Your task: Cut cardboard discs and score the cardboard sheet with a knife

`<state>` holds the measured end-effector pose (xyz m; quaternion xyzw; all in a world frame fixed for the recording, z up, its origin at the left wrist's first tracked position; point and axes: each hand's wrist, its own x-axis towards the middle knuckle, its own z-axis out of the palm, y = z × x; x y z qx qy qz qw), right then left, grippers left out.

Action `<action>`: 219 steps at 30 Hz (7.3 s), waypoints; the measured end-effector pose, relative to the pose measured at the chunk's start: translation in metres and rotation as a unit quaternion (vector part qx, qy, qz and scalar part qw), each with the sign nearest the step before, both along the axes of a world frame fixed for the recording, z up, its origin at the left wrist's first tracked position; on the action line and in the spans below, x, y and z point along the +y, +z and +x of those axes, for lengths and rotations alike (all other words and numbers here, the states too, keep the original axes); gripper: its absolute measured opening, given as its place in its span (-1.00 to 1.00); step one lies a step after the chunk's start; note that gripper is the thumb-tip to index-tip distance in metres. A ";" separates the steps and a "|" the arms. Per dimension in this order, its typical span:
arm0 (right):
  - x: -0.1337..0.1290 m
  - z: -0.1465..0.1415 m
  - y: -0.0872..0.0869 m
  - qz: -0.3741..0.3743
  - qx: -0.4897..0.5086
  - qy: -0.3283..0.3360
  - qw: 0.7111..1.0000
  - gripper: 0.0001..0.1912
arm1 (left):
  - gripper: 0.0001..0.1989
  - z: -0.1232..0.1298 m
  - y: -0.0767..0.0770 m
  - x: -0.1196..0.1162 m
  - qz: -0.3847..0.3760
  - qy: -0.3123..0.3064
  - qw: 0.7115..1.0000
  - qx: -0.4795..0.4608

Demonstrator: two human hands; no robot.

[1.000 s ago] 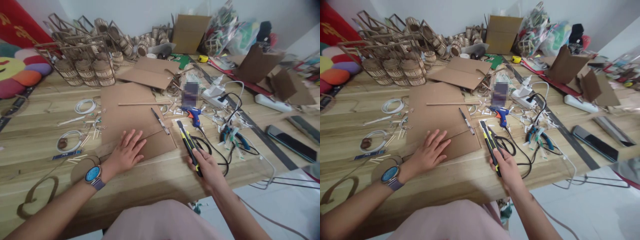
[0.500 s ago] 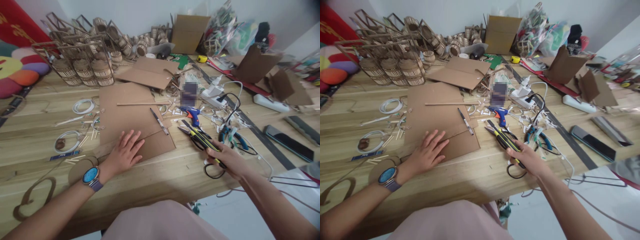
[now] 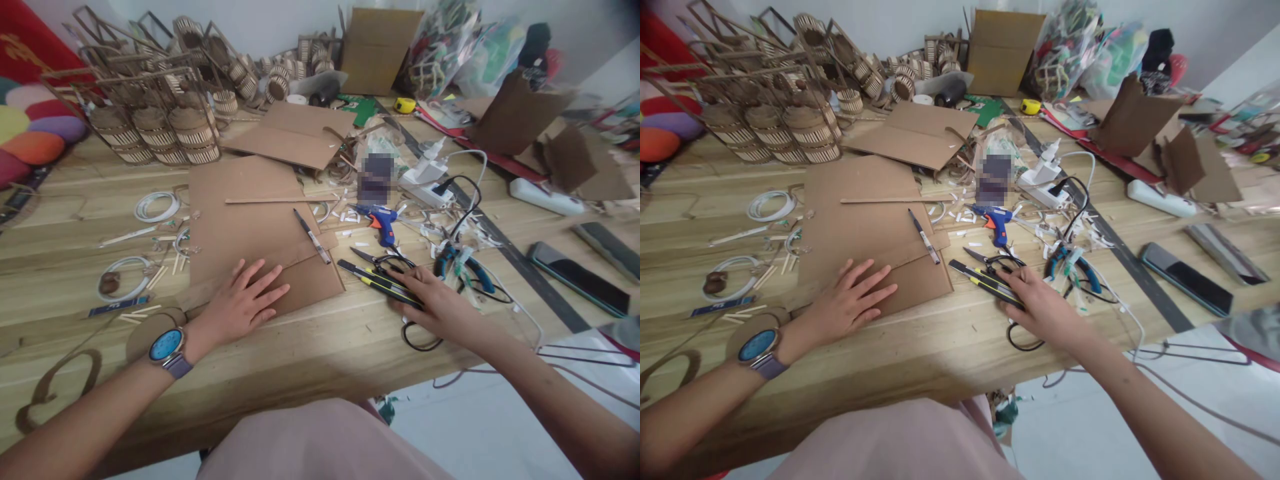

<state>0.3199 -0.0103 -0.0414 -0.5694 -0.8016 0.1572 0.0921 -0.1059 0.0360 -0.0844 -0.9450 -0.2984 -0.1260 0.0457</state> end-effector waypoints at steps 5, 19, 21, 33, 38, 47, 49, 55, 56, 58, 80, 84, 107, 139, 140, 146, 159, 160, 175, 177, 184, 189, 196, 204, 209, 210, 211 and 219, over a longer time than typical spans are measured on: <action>0.008 0.002 -0.004 0.056 -0.054 0.070 0.995 -0.46 | -0.51 -0.002 0.002 0.001 -0.022 -0.008 1.000 0.008; 0.012 0.001 -0.004 0.060 -0.091 0.112 0.988 -0.57 | -0.67 0.047 0.029 0.025 -0.003 -0.103 0.995 0.005; 0.014 0.002 -0.003 0.062 -0.085 0.129 0.986 -0.57 | -0.67 0.060 0.027 0.031 -0.012 -0.130 0.991 -0.006; 0.023 0.001 -0.005 0.079 -0.084 0.160 0.980 -0.45 | -0.44 0.070 0.019 0.040 -0.083 -0.191 0.978 0.011; 0.030 0.007 -0.004 0.071 -0.076 0.168 0.980 -0.47 | -0.43 0.072 0.017 0.041 -0.100 -0.203 0.974 0.024; 0.007 -0.002 0.000 0.048 -0.060 0.179 0.981 -0.42 | -0.44 0.072 0.012 0.038 -0.123 -0.207 0.970 0.046; 0.000 -0.008 -0.001 0.047 -0.056 0.173 0.982 -0.42 | -0.45 0.073 0.010 0.038 -0.118 -0.207 0.970 0.044; -0.012 -0.022 -0.006 0.032 -0.040 0.134 0.990 -0.45 | -0.43 0.072 0.008 0.038 -0.120 -0.203 0.971 0.035; -0.013 -0.024 -0.008 0.032 -0.041 0.131 0.990 -0.47 | -0.43 0.072 0.008 0.038 -0.121 -0.203 0.971 0.035; -0.014 -0.025 -0.011 0.041 -0.050 0.130 0.989 -0.50 | -0.44 0.072 0.009 0.038 -0.124 -0.202 0.971 0.037; -0.028 -0.032 -0.022 0.113 -0.110 0.127 0.979 -0.53 | -0.47 0.073 0.012 0.037 -0.149 -0.191 0.970 0.028; -0.028 -0.038 -0.021 0.112 -0.103 0.095 0.984 -0.52 | -0.47 0.079 0.014 0.040 -0.147 -0.183 0.972 0.030; -0.033 -0.045 -0.022 0.160 -0.147 0.062 0.974 -0.54 | -0.47 0.097 0.010 0.052 -0.202 -0.138 0.969 -0.031; -0.059 -0.127 -0.025 0.194 -0.147 0.070 0.967 -0.58 | -0.41 0.091 0.014 0.054 -0.286 -0.143 0.935 -0.154; -0.060 -0.129 -0.025 0.191 -0.148 0.071 0.968 -0.58 | -0.41 0.091 0.014 0.054 -0.284 -0.143 0.936 -0.150; -0.059 -0.145 -0.026 0.155 -0.168 0.035 0.973 -0.58 | -0.43 0.095 0.017 0.052 -0.267 -0.135 0.946 -0.125; -0.056 -0.134 -0.028 0.174 -0.144 0.034 0.974 -0.55 | -0.49 -0.008 0.024 0.061 -0.164 -0.050 0.984 0.056; -0.057 -0.135 -0.028 0.176 -0.144 0.031 0.973 -0.55 | -0.49 -0.010 0.021 0.061 -0.168 -0.046 0.983 0.060; -0.067 -0.153 -0.030 0.166 -0.154 0.024 0.974 -0.54 | -0.49 -0.007 0.012 0.061 -0.157 -0.044 0.986 0.037; -0.067 -0.154 -0.029 0.164 -0.154 0.026 0.974 -0.56 | -0.50 -0.007 0.012 0.061 -0.155 -0.042 0.986 0.035; -0.068 -0.165 -0.026 0.164 -0.151 0.021 0.975 -0.55 | -0.50 -0.005 0.015 0.060 -0.158 -0.039 0.986 0.041; -0.068 -0.167 -0.027 0.165 -0.151 0.028 0.974 -0.57 | -0.51 -0.006 0.013 0.060 -0.154 -0.037 0.987 0.035; -0.067 -0.168 -0.029 0.153 -0.150 0.039 0.976 -0.55 | -0.51 -0.005 0.011 0.060 -0.150 -0.033 0.988 0.032; -0.066 -0.174 -0.030 0.168 -0.149 0.051 0.973 -0.58 | -0.52 -0.004 0.012 0.059 -0.156 -0.028 0.987 0.025; -0.068 -0.177 -0.032 0.171 -0.140 0.057 0.974 -0.57 | -0.52 -0.004 0.012 0.059 -0.154 -0.024 0.987 0.035; -0.068 -0.178 -0.033 0.174 -0.136 0.060 0.973 -0.57 | -0.51 -0.003 0.013 0.059 -0.154 -0.024 0.987 0.037; -0.068 -0.179 -0.033 0.176 -0.135 0.063 0.973 -0.57 | -0.51 -0.003 0.013 0.059 -0.155 -0.023 0.987 0.038; -0.065 -0.192 -0.037 0.186 -0.123 0.073 0.972 -0.60 | -0.52 -0.002 0.017 0.057 -0.158 -0.009 0.986 0.051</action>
